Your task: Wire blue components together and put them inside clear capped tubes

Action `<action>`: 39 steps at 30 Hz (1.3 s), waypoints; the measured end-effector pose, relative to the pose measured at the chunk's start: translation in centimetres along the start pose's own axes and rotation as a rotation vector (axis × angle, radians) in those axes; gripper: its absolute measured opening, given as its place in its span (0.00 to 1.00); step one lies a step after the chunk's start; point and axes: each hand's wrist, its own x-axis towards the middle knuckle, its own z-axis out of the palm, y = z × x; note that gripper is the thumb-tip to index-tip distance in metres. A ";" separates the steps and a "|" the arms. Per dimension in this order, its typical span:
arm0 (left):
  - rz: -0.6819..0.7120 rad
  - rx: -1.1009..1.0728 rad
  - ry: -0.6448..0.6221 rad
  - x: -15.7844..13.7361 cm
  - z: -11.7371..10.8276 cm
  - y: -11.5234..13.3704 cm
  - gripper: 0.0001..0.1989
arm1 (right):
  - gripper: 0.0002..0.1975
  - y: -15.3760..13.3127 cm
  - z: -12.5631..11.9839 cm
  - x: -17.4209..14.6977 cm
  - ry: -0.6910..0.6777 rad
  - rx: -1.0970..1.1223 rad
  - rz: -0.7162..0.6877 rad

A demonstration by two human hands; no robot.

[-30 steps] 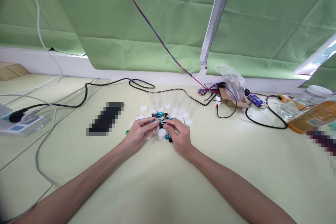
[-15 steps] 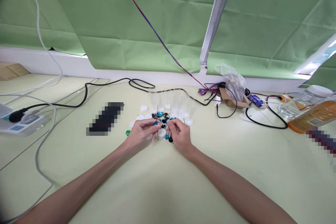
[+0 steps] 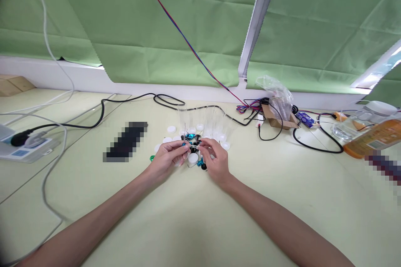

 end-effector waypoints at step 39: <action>-0.025 -0.021 0.030 0.0 0.0 0.2 0.12 | 0.10 -1.1 -0.1 0.1 -0.127 -0.146 -0.102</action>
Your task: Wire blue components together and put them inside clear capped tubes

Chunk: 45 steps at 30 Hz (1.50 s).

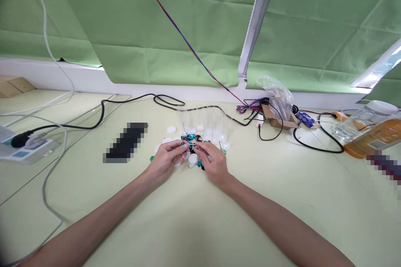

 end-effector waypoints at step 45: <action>0.054 0.102 0.001 0.1 -0.1 -0.1 0.12 | 0.09 0.4 0.3 0.0 0.079 0.146 0.045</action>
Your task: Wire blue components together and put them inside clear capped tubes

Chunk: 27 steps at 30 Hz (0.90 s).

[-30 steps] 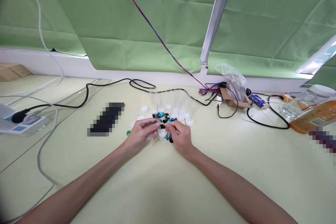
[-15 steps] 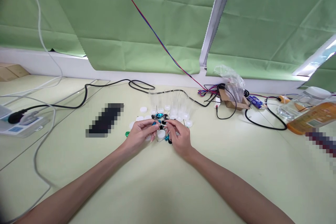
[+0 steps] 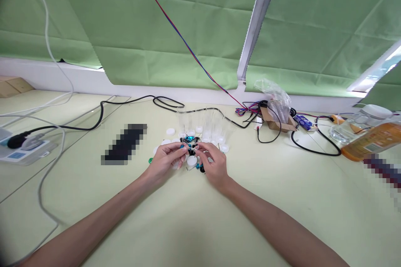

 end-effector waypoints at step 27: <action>0.141 0.219 0.019 -0.1 0.2 0.1 0.10 | 0.07 0.2 -0.3 0.2 -0.012 -0.075 0.097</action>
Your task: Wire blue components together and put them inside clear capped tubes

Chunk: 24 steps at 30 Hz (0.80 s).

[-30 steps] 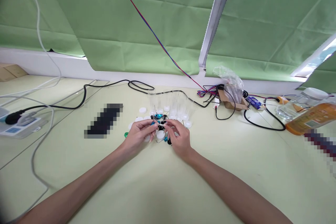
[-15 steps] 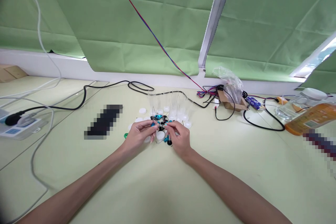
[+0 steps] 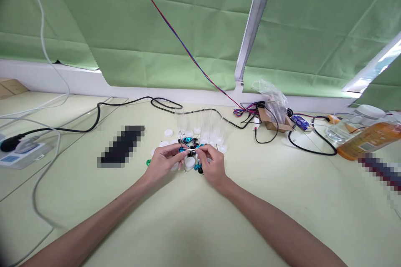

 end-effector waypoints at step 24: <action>0.045 0.118 0.077 -0.3 0.3 0.4 0.11 | 0.10 -0.6 -0.1 0.0 -0.031 -0.110 -0.088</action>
